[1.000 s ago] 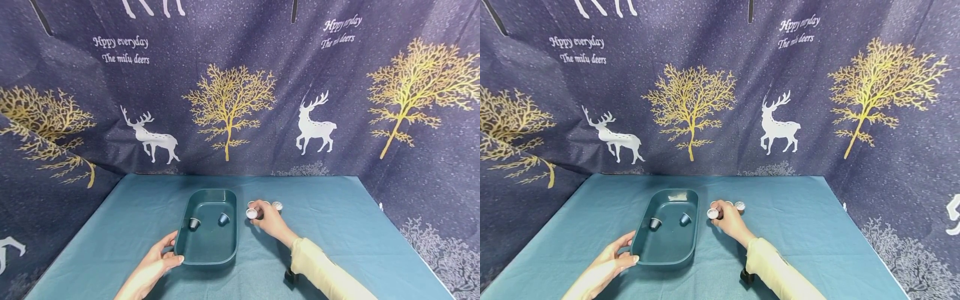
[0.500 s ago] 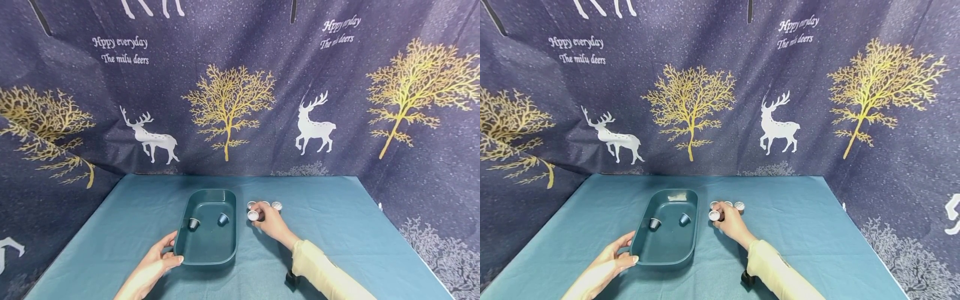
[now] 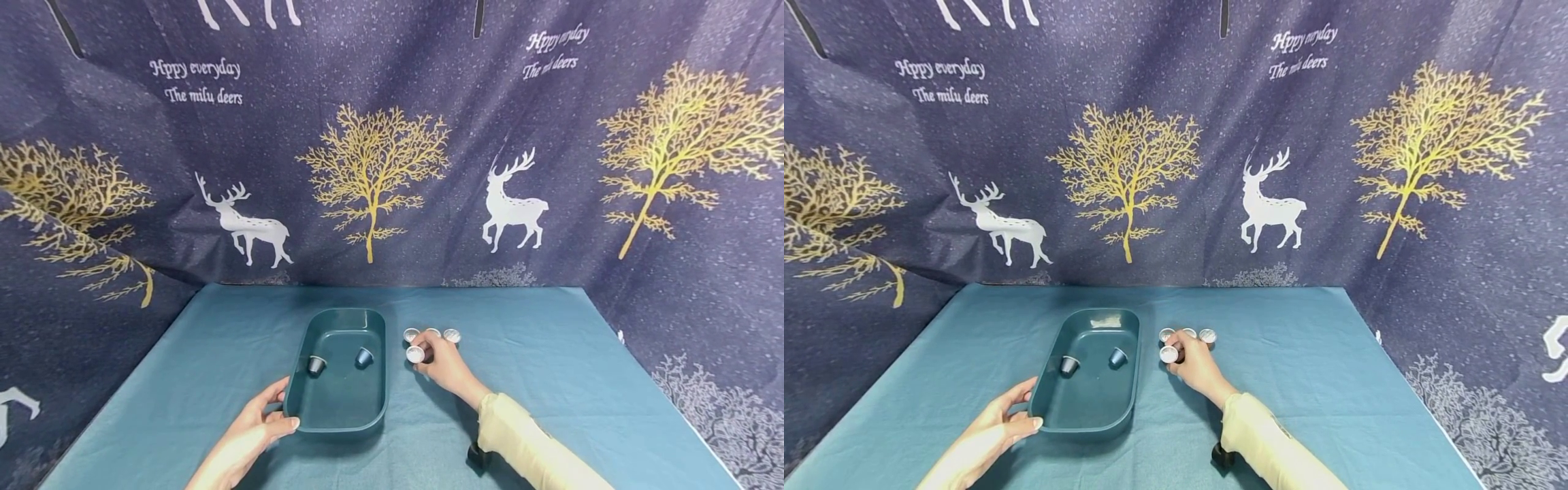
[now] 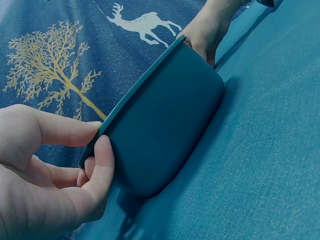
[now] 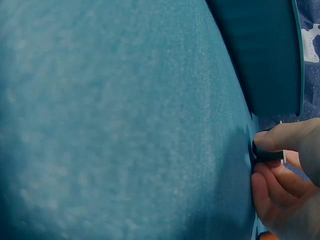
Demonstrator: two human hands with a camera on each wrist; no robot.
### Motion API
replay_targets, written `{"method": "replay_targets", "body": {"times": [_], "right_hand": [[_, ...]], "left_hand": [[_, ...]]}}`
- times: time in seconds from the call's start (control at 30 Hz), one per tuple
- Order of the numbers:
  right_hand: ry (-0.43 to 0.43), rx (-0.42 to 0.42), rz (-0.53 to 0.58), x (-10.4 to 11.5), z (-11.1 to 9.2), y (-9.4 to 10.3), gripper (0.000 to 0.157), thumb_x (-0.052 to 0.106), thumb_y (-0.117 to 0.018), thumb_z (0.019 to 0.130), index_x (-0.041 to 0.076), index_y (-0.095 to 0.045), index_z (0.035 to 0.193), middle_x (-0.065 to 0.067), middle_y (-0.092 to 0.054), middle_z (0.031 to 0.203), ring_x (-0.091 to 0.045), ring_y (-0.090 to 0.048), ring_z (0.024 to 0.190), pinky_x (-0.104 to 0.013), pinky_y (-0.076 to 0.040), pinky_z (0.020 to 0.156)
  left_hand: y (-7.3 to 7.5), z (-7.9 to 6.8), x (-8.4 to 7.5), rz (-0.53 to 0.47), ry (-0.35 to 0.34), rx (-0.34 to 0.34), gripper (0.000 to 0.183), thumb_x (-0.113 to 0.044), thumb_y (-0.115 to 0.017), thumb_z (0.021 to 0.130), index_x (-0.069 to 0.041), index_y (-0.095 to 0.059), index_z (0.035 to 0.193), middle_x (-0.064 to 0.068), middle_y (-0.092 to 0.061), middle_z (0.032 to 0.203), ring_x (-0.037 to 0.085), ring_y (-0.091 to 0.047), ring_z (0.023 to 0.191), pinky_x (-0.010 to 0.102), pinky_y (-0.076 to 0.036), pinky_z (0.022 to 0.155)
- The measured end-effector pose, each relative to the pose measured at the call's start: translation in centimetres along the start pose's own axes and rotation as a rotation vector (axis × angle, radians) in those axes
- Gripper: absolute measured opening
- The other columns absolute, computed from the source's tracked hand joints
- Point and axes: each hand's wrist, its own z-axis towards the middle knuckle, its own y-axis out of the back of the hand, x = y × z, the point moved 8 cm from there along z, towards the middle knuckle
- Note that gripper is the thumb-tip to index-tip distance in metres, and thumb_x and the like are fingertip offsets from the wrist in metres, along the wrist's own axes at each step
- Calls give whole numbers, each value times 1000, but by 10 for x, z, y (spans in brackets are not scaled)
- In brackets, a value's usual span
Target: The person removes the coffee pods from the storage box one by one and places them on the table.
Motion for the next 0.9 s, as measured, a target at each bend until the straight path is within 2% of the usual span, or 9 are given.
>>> {"method": "replay_targets", "body": {"times": [0.23, 0.43, 0.53, 0.67, 0.9], "right_hand": [[-3, 0, 5, -2, -1, -1, 36, -5, -79, 73, 11, -63, 102, -3, -67, 90, -12, -64, 81, -23, -52, 74], [90, -34, -3, 2, -3, 1, 37, -7, -78, 71, 8, -62, 100, -5, -67, 88, -9, -63, 77, -25, -52, 72], [73, -29, -4, 1, -3, 0, 37, -7, -79, 71, 8, -63, 100, -5, -67, 88, -11, -64, 79, -25, -52, 73], [7, -14, 7, -2, -2, -1, 37, -5, -79, 73, 10, -64, 102, -4, -68, 91, -15, -65, 83, -26, -52, 76], [4, -13, 7, -2, -4, 0, 37, -4, -79, 73, 11, -64, 104, -2, -67, 91, -12, -64, 81, -23, -51, 74]], "left_hand": [[0, -1, 0, -3, -1, -7, 79, -12, -64, 93, -4, -18, 156, 18, -31, 132, 21, -63, 99, 42, -49, 95], [0, -1, -1, -2, 2, -15, 78, -11, -64, 93, -4, -18, 156, 19, -30, 132, 21, -62, 99, 43, -48, 95], [0, -1, -1, -1, 3, -14, 79, -11, -64, 93, -4, -18, 156, 19, -30, 132, 21, -62, 100, 44, -47, 96], [-1, -2, -1, -3, 1, -10, 79, -11, -64, 93, -4, -18, 156, 19, -31, 133, 21, -63, 100, 43, -48, 96], [-1, -2, -1, -5, 2, -11, 79, -12, -64, 93, -4, -17, 156, 19, -31, 133, 21, -62, 99, 42, -48, 95]]}}
